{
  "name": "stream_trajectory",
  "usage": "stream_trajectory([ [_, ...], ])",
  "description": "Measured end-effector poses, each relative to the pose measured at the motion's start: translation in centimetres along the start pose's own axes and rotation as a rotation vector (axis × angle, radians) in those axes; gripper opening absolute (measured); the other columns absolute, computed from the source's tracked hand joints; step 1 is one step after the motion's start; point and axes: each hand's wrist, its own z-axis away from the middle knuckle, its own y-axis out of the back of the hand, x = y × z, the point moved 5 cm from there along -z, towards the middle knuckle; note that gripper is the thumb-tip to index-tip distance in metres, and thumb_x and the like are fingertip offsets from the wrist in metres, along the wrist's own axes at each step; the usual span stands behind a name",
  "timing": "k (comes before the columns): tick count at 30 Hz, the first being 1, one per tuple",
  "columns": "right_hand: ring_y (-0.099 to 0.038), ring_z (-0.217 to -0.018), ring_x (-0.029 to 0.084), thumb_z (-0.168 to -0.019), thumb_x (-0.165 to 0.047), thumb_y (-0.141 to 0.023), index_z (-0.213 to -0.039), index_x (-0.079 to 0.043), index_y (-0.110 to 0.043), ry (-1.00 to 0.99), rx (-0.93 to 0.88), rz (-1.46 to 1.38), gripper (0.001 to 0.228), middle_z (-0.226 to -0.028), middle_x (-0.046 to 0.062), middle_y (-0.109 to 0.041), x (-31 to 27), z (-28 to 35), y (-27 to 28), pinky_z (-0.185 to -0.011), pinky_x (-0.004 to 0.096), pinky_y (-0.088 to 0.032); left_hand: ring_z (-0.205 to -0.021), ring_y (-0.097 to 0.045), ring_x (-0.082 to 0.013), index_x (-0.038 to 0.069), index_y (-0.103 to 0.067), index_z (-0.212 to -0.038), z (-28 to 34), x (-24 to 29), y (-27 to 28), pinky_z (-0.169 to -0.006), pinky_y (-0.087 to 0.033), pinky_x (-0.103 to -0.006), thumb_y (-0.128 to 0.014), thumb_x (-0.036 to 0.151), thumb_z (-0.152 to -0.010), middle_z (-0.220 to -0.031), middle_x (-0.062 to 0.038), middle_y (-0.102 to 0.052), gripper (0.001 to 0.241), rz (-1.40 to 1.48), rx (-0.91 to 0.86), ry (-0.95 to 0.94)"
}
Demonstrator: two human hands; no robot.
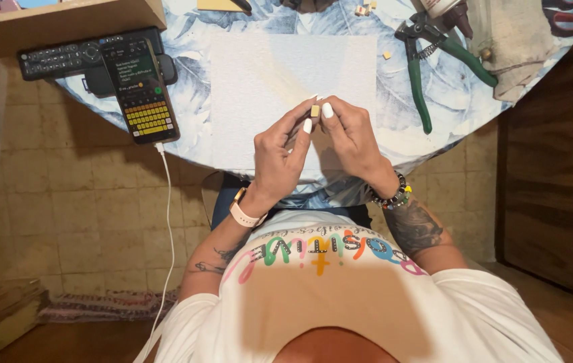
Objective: Decorating a white hexagonal planter with small flower-shaped pieces and cleaning small components
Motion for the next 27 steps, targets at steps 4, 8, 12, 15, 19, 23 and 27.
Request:
stream_trajectory([
  [4,-0.041,-0.052,0.015,-0.093,-0.017,-0.031,-0.077,-0.004,-0.053,0.0,0.002,-0.008,0.031,-0.052,0.004,-0.04,-0.2,0.0,-0.1,-0.055,0.031,-0.041,-0.094,-0.058,-0.026,-0.001,-0.051,-0.113,0.0,-0.3,0.1,-0.077,-0.052,-0.0314,-0.042,0.003,-0.086,-0.102,-0.02,-0.059,0.029,-0.004,0.01,-0.002],
  [8,-0.042,-0.052,0.016,-0.093,-0.017,-0.032,-0.076,-0.003,-0.054,0.013,0.008,-0.008,0.03,-0.051,0.005,-0.041,0.4,0.2,-0.3,-0.054,0.031,-0.042,-0.093,-0.058,-0.0234,0.0,-0.052,-0.111,0.3,-1.1,0.1,-0.076,-0.052,-0.0303,-0.042,0.003,-0.085,-0.099,-0.018,-0.06,0.028,0.014,0.03,0.011],
  [12,-0.042,-0.05,0.017,-0.093,-0.02,-0.034,-0.072,-0.004,-0.051,0.029,0.0,0.019,0.031,-0.051,0.006,-0.043,-1.0,-0.3,-0.1,-0.053,0.03,-0.041,-0.092,-0.059,-0.0204,0.001,-0.053,-0.11,0.2,-0.3,0.2,-0.075,-0.052,-0.0297,-0.043,0.005,-0.085,-0.098,-0.016,-0.061,0.027,0.0,0.036,0.013],
  [15,-0.05,-0.055,0.023,-0.091,-0.018,-0.039,-0.079,-0.004,-0.054,0.026,-0.004,0.107,0.023,-0.06,0.008,-0.05,0.1,0.3,0.0,-0.056,0.031,-0.043,-0.093,-0.059,-0.0233,0.002,-0.054,-0.109,0.3,-0.6,0.1,-0.075,-0.052,-0.0304,-0.044,0.007,-0.086,-0.099,-0.016,-0.061,0.026,-0.016,0.028,-0.002],
  [19,-0.051,-0.061,0.036,-0.09,-0.014,-0.039,-0.082,0.0,-0.051,0.041,0.047,0.264,0.02,-0.064,0.017,-0.049,3.7,1.0,3.4,-0.057,0.041,-0.042,-0.093,-0.059,-0.0293,0.0,-0.052,-0.11,0.7,-0.2,0.2,-0.077,-0.051,-0.0339,-0.045,0.004,-0.084,-0.101,-0.019,-0.059,0.027,-0.125,-0.002,-0.037],
  [23,-0.035,-0.054,0.016,-0.09,-0.009,-0.037,-0.076,-0.006,-0.041,-0.032,0.019,0.987,0.015,-0.066,0.005,-0.041,5.5,0.1,8.1,-0.041,0.027,-0.028,-0.114,-0.047,-0.0301,0.001,-0.044,-0.117,1.3,-0.3,0.5,-0.096,-0.041,-0.0399,-0.044,0.004,-0.085,-0.116,-0.016,-0.052,0.031,-0.503,-0.08,-0.194],
  [27,-0.049,-0.067,0.027,-0.084,-0.021,-0.051,-0.073,-0.01,-0.048,0.085,-0.101,1.358,0.016,-0.068,0.005,-0.046,7.1,-0.3,8.6,-0.035,0.036,-0.033,-0.113,-0.047,-0.031,-0.001,-0.046,-0.115,1.2,-0.1,0.8,-0.096,-0.041,-0.0386,-0.044,0.002,-0.085,-0.114,-0.016,-0.052,0.03,-0.539,-0.091,-0.214],
])
